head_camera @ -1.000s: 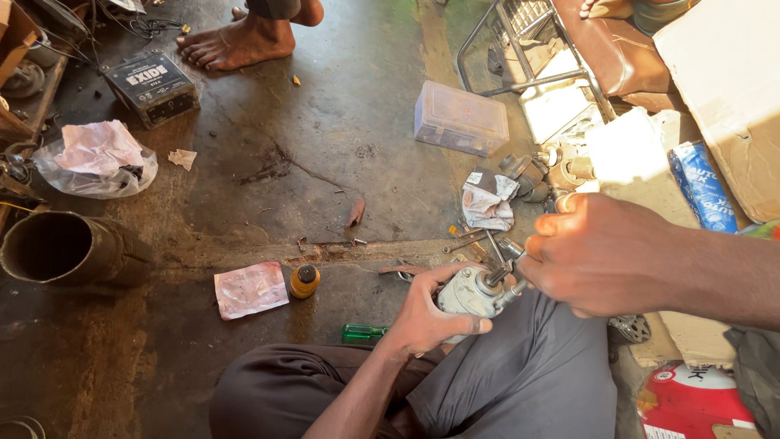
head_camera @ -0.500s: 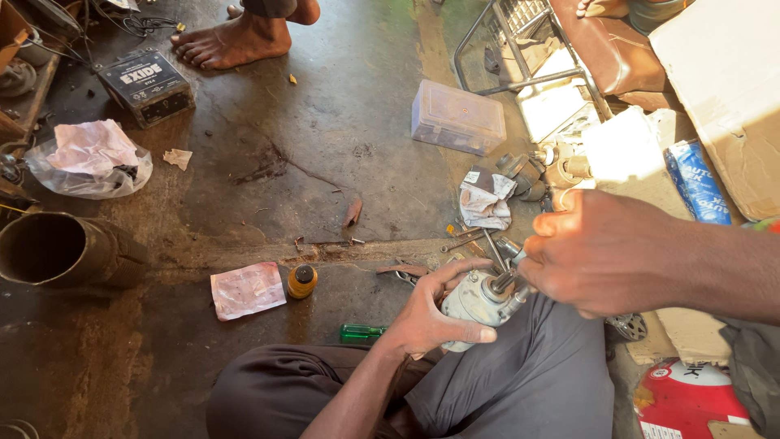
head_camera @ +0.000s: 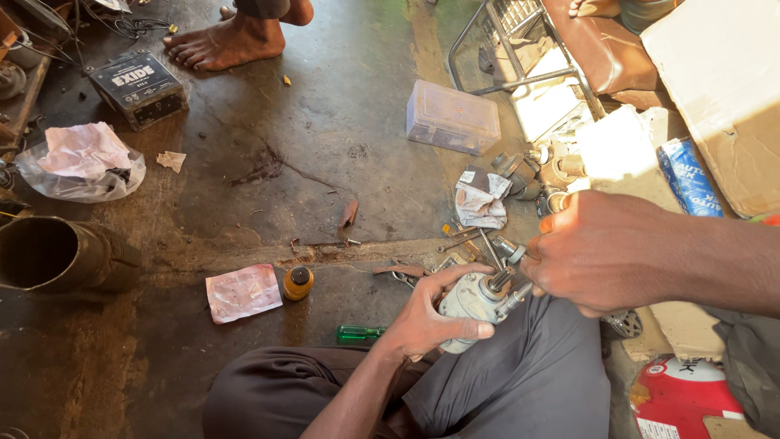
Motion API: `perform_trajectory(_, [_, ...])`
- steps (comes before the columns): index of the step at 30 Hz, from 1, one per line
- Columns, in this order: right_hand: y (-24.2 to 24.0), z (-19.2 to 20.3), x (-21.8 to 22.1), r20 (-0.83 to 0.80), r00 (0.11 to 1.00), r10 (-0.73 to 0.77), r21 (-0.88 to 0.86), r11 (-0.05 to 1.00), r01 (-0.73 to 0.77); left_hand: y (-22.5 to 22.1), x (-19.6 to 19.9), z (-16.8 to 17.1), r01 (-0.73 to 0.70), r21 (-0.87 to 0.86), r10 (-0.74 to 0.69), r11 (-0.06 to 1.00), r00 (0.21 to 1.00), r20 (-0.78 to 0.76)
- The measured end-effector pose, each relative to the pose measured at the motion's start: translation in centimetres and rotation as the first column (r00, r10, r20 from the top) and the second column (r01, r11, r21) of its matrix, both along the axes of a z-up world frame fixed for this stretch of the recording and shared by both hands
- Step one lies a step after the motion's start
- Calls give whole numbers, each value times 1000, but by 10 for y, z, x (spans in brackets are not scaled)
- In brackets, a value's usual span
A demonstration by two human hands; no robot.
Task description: The person sits on the floor and uses a screwdriver to tighten screws on a cylindrical electrical component. They rotate the component to access different sides and continue tightening the screws.
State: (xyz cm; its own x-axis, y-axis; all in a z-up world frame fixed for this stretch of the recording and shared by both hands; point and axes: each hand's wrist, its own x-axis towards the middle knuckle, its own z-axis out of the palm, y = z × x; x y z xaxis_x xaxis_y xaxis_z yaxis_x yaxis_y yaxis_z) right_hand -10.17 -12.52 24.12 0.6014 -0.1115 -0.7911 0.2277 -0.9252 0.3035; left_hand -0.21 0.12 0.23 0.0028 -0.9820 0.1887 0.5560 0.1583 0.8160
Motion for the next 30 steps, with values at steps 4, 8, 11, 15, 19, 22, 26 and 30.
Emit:
perform_trajectory(4, [-8, 0, -6, 346, 894, 285, 99, 936, -337, 1, 1, -1, 4, 50, -2, 999, 999, -45])
perform_trajectory(8, [-21, -4, -19, 322, 876, 358, 136, 898, -418, 2, 4, -2, -7, 38, 10, 999, 998, -58])
perform_trajectory(11, [-28, -8, -28, 421, 817, 393, 115, 870, -479, 2, 5, -1, 4, 38, -2, 999, 999, -54])
perform_trajectory(15, [-30, -11, -25, 344, 937, 66, 210, 967, -145, 1, 8, -1, -20, 37, 20, 999, 1000, 18])
perform_trajectory(19, [-27, 6, -5, 176, 820, -545, 401, 800, 446, 0, 12, -3, -33, 21, 32, 999, 998, 61])
perform_trajectory(22, [-21, 30, 4, 28, 635, -772, 370, 598, 711, 1, 12, -4, 8, 24, -9, 1000, 1000, 18])
perform_trajectory(26, [-17, 39, 11, -69, 546, -835, 405, 477, 780, 2, 10, -4, 78, 19, -76, 997, 993, -90])
perform_trajectory(30, [-24, 36, 2, 68, 761, -645, 408, 714, 569, 2, 8, -5, 90, -10, -91, 996, 993, -72])
